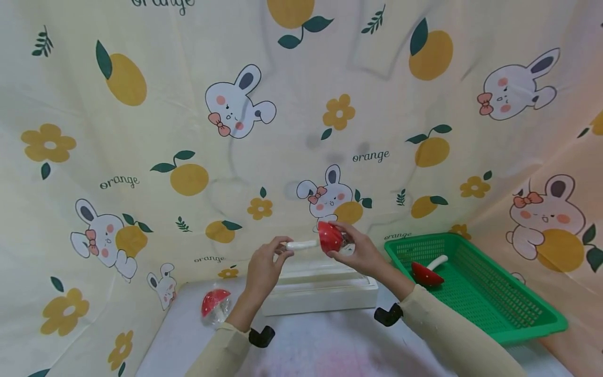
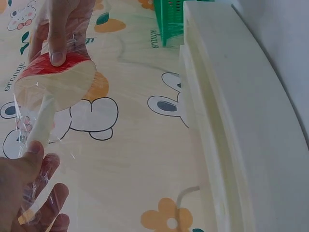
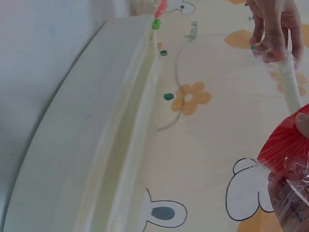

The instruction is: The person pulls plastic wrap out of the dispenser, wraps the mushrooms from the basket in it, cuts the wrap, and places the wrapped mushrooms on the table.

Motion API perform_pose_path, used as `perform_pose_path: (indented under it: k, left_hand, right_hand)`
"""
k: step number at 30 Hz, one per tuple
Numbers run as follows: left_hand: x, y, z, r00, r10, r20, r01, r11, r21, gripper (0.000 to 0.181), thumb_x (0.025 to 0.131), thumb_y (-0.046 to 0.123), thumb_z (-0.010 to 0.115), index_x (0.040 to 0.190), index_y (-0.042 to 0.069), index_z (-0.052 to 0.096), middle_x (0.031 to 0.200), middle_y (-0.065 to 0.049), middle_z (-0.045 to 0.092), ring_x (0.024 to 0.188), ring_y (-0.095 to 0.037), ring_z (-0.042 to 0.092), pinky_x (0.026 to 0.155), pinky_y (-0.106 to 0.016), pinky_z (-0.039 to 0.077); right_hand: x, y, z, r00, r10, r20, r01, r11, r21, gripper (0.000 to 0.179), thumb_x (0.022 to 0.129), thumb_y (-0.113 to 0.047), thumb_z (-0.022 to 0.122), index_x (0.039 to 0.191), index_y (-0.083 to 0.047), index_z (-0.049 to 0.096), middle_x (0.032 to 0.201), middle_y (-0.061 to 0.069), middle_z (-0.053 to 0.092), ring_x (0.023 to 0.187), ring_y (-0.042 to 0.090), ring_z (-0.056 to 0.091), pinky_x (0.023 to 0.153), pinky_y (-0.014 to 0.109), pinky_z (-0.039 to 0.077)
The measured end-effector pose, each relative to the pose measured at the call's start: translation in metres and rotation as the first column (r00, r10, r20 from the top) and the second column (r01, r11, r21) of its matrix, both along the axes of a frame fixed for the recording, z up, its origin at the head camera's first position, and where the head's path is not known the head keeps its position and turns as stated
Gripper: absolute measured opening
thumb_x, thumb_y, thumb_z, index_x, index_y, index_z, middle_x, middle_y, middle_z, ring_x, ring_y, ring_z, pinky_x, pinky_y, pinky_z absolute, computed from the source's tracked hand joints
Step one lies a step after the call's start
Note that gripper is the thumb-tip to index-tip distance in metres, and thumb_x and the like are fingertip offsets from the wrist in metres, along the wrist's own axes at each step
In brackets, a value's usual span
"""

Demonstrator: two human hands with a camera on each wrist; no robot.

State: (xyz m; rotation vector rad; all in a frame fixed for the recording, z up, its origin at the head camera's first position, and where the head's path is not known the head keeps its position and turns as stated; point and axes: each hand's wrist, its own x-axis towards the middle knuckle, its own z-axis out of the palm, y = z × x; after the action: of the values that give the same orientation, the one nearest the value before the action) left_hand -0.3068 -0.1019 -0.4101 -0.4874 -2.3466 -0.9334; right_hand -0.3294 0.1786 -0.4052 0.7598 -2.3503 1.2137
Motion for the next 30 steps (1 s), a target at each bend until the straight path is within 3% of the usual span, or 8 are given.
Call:
perform_pose_path:
  k: [22,27,30]
  left_hand:
    - [0.004,0.004,0.024,0.999,0.007,-0.037,-0.007,1.0,0.007,0.028,0.099,0.026,0.078,0.126,0.024,0.073,0.098,0.004,0.081,0.091,-0.021,0.07,0.074,-0.034,0.046]
    - [0.006,0.004,0.028,0.999,0.013,-0.042,-0.012,1.0,0.013,0.029,0.098,0.026,0.079,0.127,0.024,0.073,0.097,0.004,0.08,0.091,-0.022,0.069,0.079,-0.038,0.049]
    - [0.006,0.005,0.03,0.998,0.018,-0.052,-0.017,1.0,0.01,0.029,0.098,0.026,0.079,0.127,0.024,0.073,0.097,0.004,0.08,0.092,-0.021,0.069,0.081,-0.039,0.051]
  right_hand:
    - [-0.002,0.004,0.024,0.995,-0.003,-0.101,0.004,1.0,0.003,0.079,0.086,-0.011,0.092,0.155,-0.016,0.053,0.139,0.012,0.068,0.111,0.028,0.068,0.091,0.049,0.063]
    - [-0.001,0.005,0.028,0.994,-0.022,-0.104,0.023,1.0,0.018,0.078,0.087,-0.018,0.092,0.155,-0.019,0.053,0.139,0.01,0.069,0.111,0.024,0.069,0.09,0.035,0.061]
    - [0.001,0.005,0.032,0.994,-0.02,-0.104,0.022,1.0,0.018,0.078,0.088,-0.019,0.092,0.156,-0.019,0.053,0.138,0.01,0.069,0.11,0.024,0.069,0.089,0.034,0.061]
